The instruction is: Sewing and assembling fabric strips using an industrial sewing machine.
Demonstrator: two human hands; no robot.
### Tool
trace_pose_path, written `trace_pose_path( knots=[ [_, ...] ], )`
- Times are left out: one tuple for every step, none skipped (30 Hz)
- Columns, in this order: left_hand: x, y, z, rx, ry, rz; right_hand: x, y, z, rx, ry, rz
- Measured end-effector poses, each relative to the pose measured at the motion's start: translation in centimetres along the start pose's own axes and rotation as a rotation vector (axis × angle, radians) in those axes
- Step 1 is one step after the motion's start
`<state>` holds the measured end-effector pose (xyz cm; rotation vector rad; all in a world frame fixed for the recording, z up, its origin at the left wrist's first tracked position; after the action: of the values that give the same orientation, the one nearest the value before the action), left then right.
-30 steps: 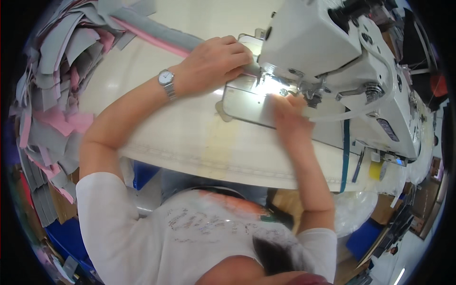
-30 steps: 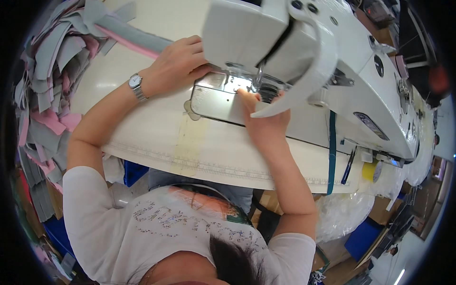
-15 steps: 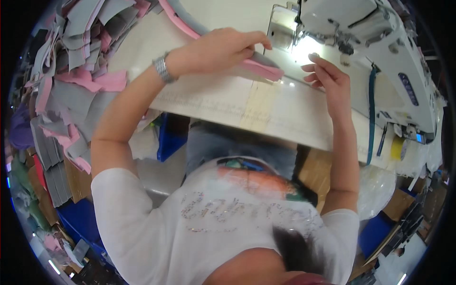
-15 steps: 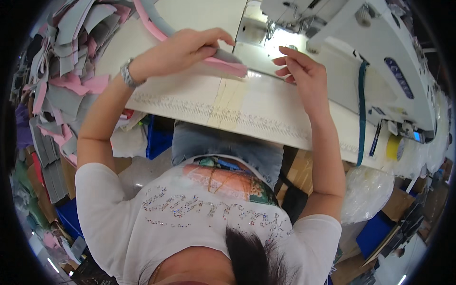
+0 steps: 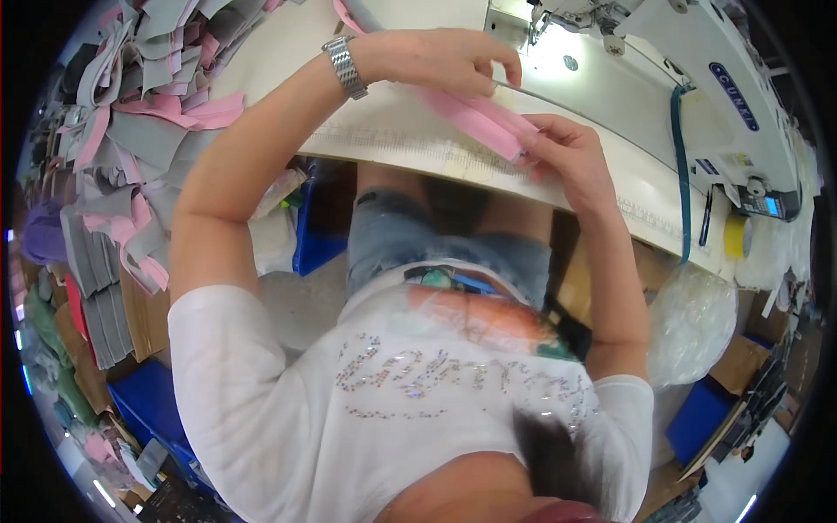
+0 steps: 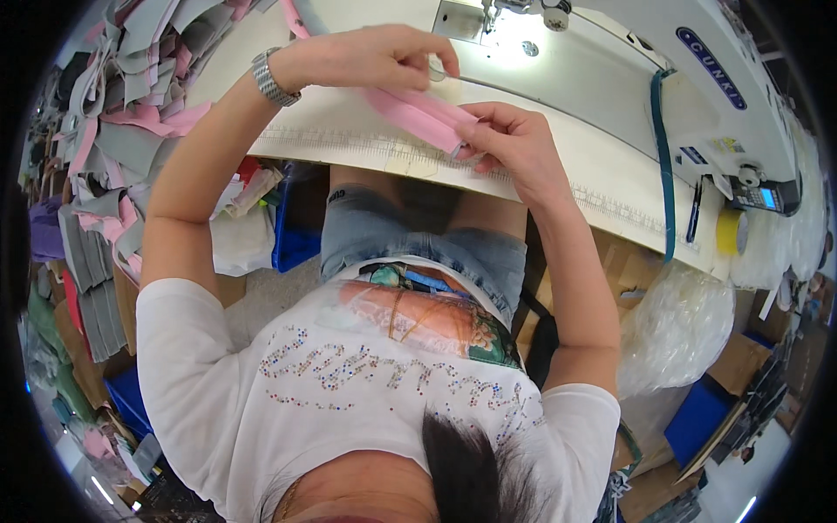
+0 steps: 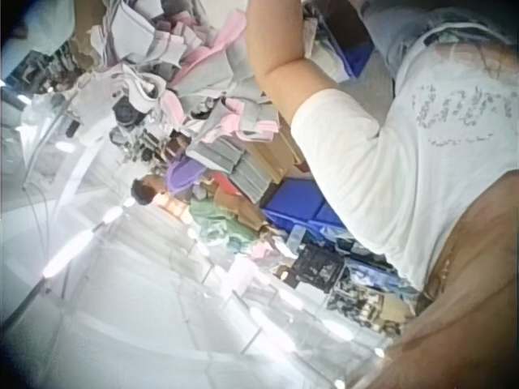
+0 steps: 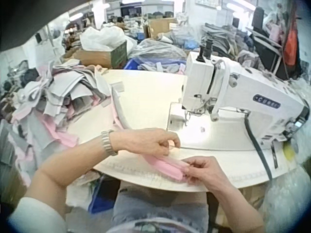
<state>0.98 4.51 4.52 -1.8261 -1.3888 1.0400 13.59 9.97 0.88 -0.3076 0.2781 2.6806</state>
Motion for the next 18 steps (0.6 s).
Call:
trace_pose_path(
  knots=[
    [-0.6,-2.3,-0.6,0.104,0.102,-0.365,-0.1,-0.3,-0.5,0.071,0.039,-0.045],
    [-2.6,-4.2,-1.2,0.207,0.205,-0.729,-0.3,-0.6,-1.0,0.143,0.079,-0.089],
    [-3.3,-4.4,-2.2,0.203,0.220,-0.721,-0.7,-1.2,-1.3,0.148,0.077,-0.105],
    [-5.2,-5.3,-2.7,0.144,0.075,-0.743,-1.2,-1.7,-1.8,0.209,0.087,-0.120],
    [-6.8,-5.3,-2.6,0.079,-0.063,-0.755,-1.9,-2.4,-2.3,0.271,0.097,-0.145],
    [-7.5,-2.8,-2.2,-0.202,-0.110,-0.554,-2.4,-2.6,-2.4,0.276,0.096,-0.153],
    [-8.4,0.5,-2.3,-0.475,-0.165,-0.345,-2.9,-2.4,-2.6,0.345,0.105,-0.140],
    [-8.7,3.8,-3.4,-0.656,-0.130,-0.101,-3.4,-2.3,-2.9,0.411,0.114,-0.130],
    [-8.9,7.3,-4.2,-0.854,-0.155,0.008,-4.1,-2.0,-2.9,0.413,0.113,-0.119],
    [-8.7,9.6,-5.2,-0.936,-0.148,0.028,-5.0,-1.8,-3.0,0.423,0.124,-0.131],
    [-7.9,11.7,-6.1,-1.054,-0.133,0.017,-5.7,-1.7,-3.4,0.431,0.135,-0.140],
    [-6.8,12.6,-7.5,-1.202,-0.067,0.013,-6.9,-2.0,-3.9,0.449,0.140,-0.130],
    [-5.7,12.7,-8.3,-1.315,0.024,-0.056,-8.2,-1.9,-4.7,0.468,0.148,-0.109],
    [-4.7,13.1,-8.2,-1.306,0.008,-0.086,-9.3,-1.6,-5.2,0.443,0.152,-0.136],
    [-3.8,12.5,-8.1,-1.597,0.092,-0.183,-10.7,-1.6,-5.6,0.416,0.153,-0.171],
    [-3.6,11.4,-7.5,-1.878,0.191,-0.282,-11.9,-2.0,-6.5,0.416,0.151,-0.156],
    [-3.5,10.8,-7.1,-1.864,0.196,-0.298,-13.0,-2.8,-7.8,0.416,0.147,-0.148],
    [-3.6,9.7,-5.7,-1.834,0.175,-0.426,-14.0,-3.4,-9.0,0.417,0.158,-0.152]
  ],
)
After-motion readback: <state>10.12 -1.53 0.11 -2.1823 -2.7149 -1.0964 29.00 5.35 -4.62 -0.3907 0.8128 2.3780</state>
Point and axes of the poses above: each hand's wrist, its own x-axis towards the middle knuckle, its own y-axis out of the palm, z = x × y, the point moved 9 cm from there along x, towards the middle knuckle, and after that the axes turned 15 degrees about x, right-handed, at the moved point
